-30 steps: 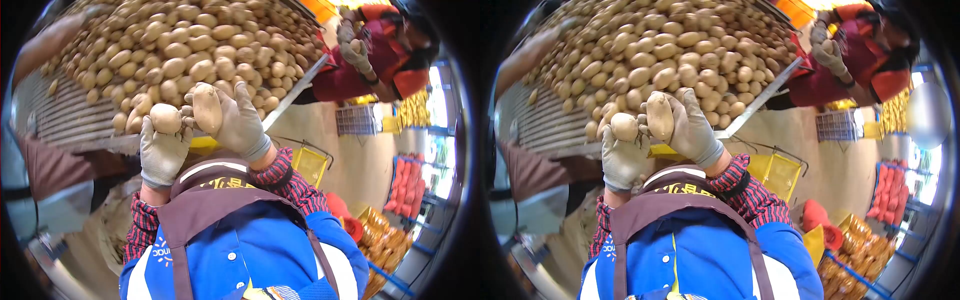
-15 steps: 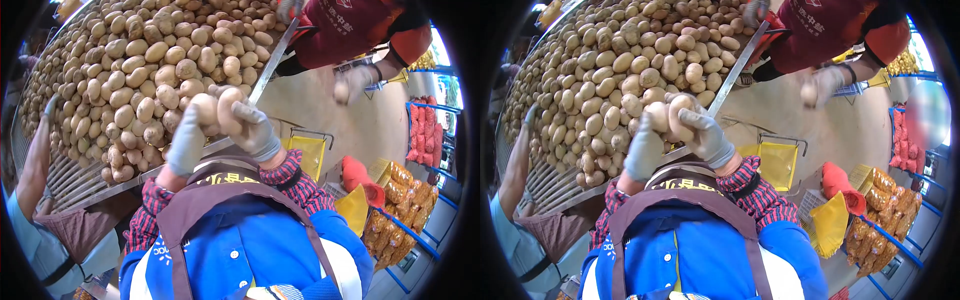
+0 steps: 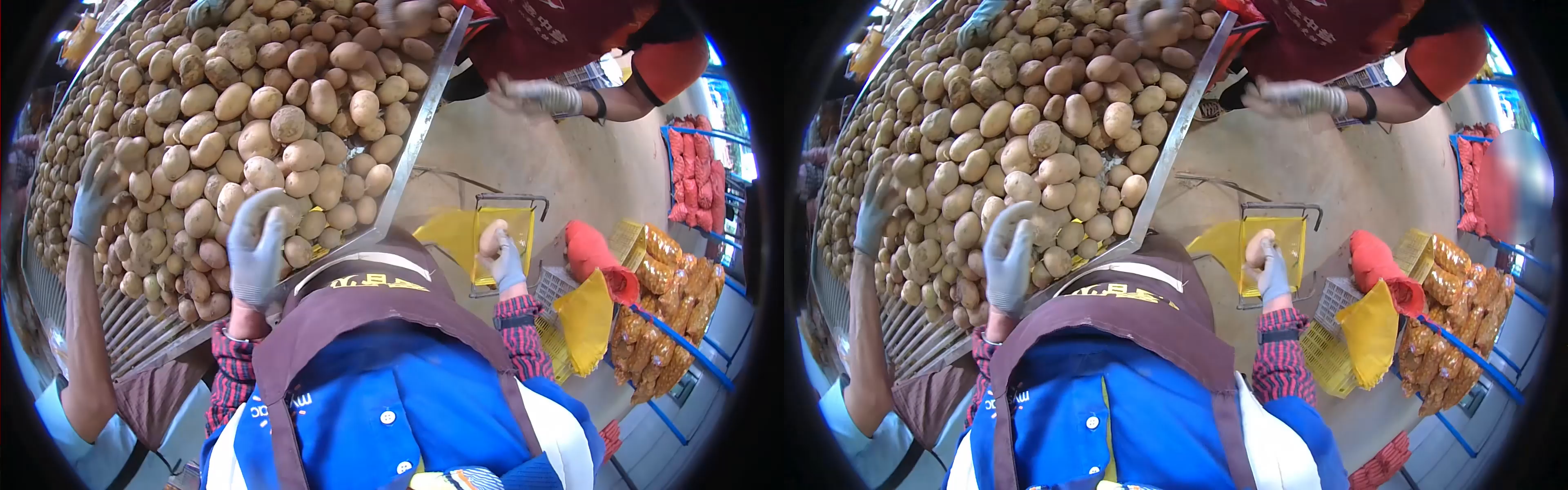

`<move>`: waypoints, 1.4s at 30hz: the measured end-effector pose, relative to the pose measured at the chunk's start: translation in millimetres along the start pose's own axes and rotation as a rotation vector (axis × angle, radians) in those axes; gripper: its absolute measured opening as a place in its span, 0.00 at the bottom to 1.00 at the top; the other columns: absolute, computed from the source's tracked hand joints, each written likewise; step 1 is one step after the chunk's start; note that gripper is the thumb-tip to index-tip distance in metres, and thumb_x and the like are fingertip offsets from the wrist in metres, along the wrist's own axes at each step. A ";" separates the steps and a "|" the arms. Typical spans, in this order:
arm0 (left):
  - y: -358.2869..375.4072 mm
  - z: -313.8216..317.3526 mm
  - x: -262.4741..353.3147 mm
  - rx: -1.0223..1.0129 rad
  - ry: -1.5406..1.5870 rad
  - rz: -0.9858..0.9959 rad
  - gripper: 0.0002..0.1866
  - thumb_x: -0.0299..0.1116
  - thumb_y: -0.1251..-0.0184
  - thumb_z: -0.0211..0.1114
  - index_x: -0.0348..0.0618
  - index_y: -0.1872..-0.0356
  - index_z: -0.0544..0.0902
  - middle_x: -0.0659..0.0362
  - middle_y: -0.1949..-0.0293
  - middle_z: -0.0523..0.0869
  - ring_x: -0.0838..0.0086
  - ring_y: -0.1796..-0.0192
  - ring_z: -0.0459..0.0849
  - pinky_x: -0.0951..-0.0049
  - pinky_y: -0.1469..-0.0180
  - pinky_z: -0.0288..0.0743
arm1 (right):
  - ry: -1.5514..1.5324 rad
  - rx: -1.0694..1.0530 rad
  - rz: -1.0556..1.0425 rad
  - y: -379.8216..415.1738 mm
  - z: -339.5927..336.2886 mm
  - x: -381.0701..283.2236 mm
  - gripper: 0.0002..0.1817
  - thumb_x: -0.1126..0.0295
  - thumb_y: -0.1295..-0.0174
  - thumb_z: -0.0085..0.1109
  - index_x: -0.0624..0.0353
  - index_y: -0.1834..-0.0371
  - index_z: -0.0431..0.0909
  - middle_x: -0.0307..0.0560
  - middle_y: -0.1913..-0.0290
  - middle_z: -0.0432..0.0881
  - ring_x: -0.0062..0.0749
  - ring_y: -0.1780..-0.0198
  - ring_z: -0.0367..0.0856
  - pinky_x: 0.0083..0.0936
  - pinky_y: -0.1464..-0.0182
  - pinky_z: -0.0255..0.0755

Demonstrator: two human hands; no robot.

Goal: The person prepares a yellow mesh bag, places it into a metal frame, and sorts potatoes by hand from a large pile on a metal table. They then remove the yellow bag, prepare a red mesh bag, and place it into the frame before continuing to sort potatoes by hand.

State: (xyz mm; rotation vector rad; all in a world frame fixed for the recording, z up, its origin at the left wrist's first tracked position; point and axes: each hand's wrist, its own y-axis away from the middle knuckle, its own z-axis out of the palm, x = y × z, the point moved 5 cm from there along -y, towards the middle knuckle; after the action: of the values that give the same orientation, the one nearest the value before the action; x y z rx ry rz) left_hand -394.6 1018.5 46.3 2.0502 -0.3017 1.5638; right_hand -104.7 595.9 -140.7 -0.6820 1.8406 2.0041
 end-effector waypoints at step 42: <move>31.0 -44.1 -43.7 -0.147 1.415 -0.363 0.53 0.57 0.37 0.73 0.55 0.16 0.53 0.50 0.29 0.74 0.66 0.51 0.82 0.76 0.66 0.75 | 1.377 -0.947 -2.033 99.2 503.9 -44.2 0.23 0.69 0.52 0.67 0.45 0.49 0.80 0.35 0.44 0.81 0.40 0.34 0.74 0.51 0.28 0.60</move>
State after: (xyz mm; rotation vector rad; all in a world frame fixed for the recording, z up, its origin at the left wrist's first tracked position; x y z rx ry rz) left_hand -459.0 1010.4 21.8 0.4775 0.4467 2.1803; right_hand -183.2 1088.2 -9.5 -2.7428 -0.5054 0.4477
